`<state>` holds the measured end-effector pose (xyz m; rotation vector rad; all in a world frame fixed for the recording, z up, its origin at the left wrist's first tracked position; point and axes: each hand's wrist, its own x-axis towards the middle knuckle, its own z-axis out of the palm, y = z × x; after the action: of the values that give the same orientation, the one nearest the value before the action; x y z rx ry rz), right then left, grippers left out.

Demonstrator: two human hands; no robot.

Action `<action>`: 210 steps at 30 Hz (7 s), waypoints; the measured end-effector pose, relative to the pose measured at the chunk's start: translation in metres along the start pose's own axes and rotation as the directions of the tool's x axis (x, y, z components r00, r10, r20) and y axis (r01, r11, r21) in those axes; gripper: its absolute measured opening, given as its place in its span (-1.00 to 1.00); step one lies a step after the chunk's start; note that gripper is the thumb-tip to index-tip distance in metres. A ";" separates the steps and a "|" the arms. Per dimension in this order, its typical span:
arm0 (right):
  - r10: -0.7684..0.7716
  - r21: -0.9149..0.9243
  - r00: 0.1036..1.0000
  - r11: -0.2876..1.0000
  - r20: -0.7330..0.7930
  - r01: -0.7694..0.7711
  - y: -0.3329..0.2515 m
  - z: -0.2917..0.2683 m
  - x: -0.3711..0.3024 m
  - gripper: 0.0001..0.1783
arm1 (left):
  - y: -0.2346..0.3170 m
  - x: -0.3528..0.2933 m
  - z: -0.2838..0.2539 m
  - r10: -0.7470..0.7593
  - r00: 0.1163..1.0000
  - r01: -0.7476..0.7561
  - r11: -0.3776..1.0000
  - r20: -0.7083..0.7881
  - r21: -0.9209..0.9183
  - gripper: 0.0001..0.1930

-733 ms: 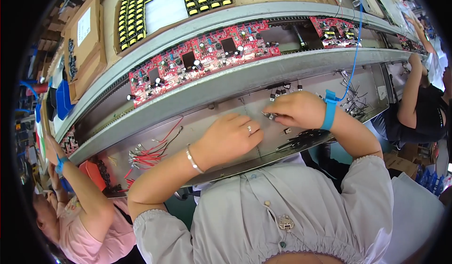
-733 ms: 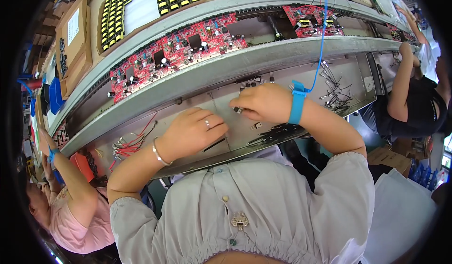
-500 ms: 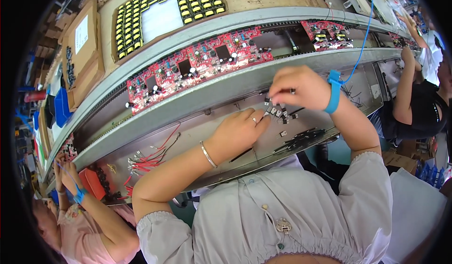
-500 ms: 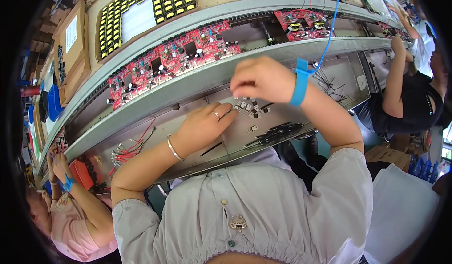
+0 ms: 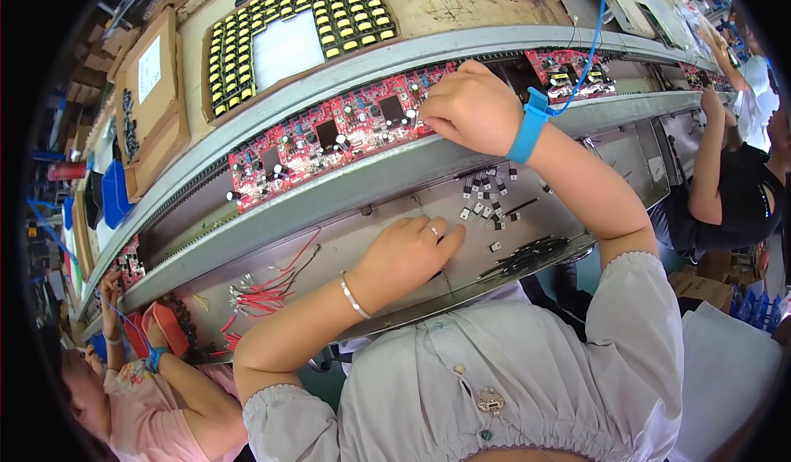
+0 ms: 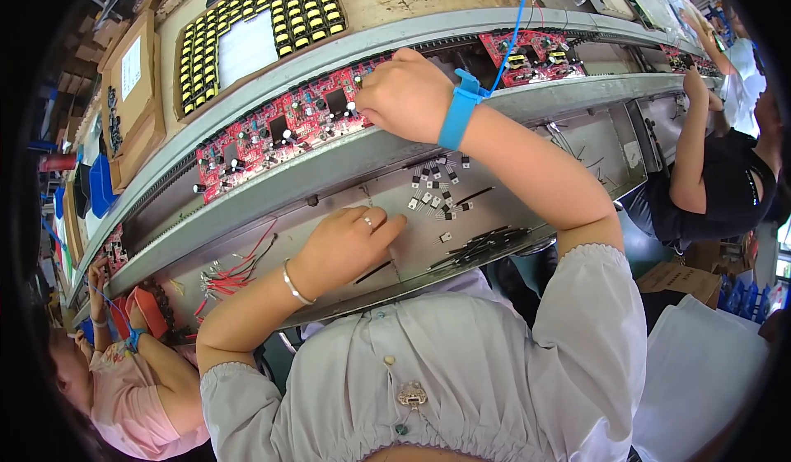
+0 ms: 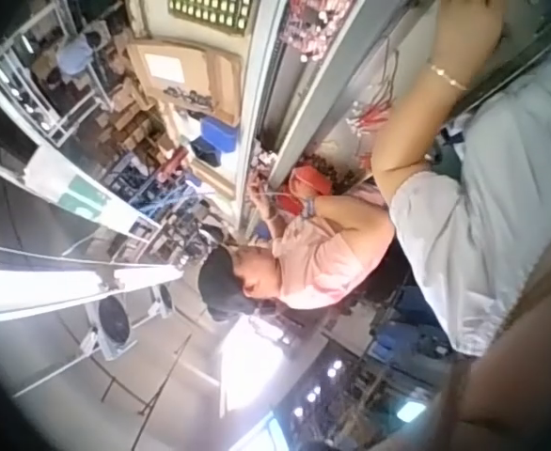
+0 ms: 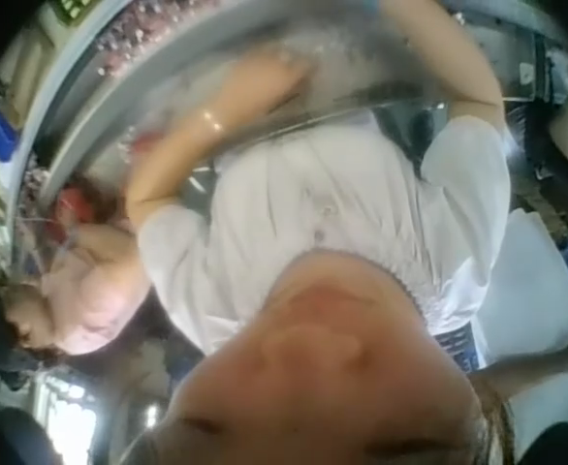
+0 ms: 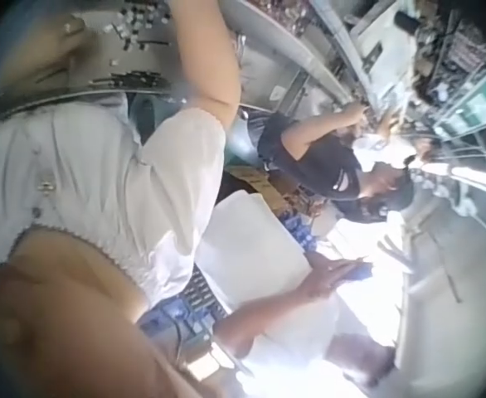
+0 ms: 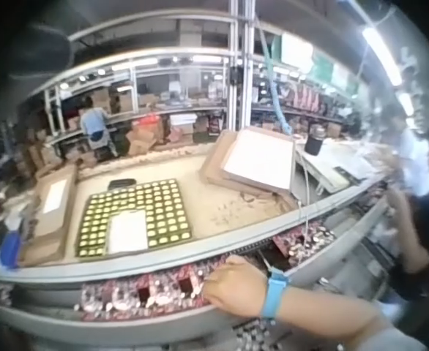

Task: The person assembles circuit boards on a conveyor line by hand, inserting transformers from a tray and connecting wires to the boards before moving them along the track.

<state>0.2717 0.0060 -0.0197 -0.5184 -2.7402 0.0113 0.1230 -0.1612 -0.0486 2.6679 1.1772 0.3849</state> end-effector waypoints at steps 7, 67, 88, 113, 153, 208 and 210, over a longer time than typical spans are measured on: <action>-0.014 -0.001 1.000 1.000 -0.006 0.014 0.003 -0.003 0.002 -0.97 | -0.001 -0.016 -0.028 0.008 0.994 -0.008 1.000 -0.112 0.000 -0.76; 0.043 0.198 0.965 0.980 -0.258 0.009 -0.003 -0.008 -0.045 -0.69 | -0.077 0.029 -0.076 -0.211 0.912 0.301 0.927 -0.353 0.224 -0.94; 0.005 0.217 0.956 0.974 -0.293 0.061 -0.001 0.001 -0.047 -0.78 | -0.081 0.028 -0.070 -0.200 0.908 0.298 0.926 -0.369 0.231 -0.94; -0.022 0.228 0.959 0.970 -0.282 0.089 0.003 -0.002 -0.043 -0.77 | -0.085 0.037 -0.066 -0.153 0.930 0.254 0.925 -0.333 0.282 -0.94; 0.117 -0.186 0.968 0.969 -0.223 -0.160 0.064 0.079 0.271 -0.66 | -0.321 0.061 -0.156 -0.474 0.821 0.567 0.609 -0.319 0.554 -0.96; -0.086 -0.024 0.954 0.995 0.289 0.097 -0.049 0.026 0.133 -0.74 | -0.125 -0.061 -0.153 -0.738 0.566 -0.141 0.353 -0.368 -0.925 -0.64; -0.052 -0.044 0.946 0.997 0.321 0.069 -0.054 0.031 0.133 -0.73 | -0.129 -0.063 -0.150 -0.735 0.577 -0.144 0.338 -0.357 -0.930 -0.64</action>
<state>0.1259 0.0043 0.0000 -0.4833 -3.0810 0.0054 -0.0546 -0.1109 0.0472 1.1264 1.1069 1.6418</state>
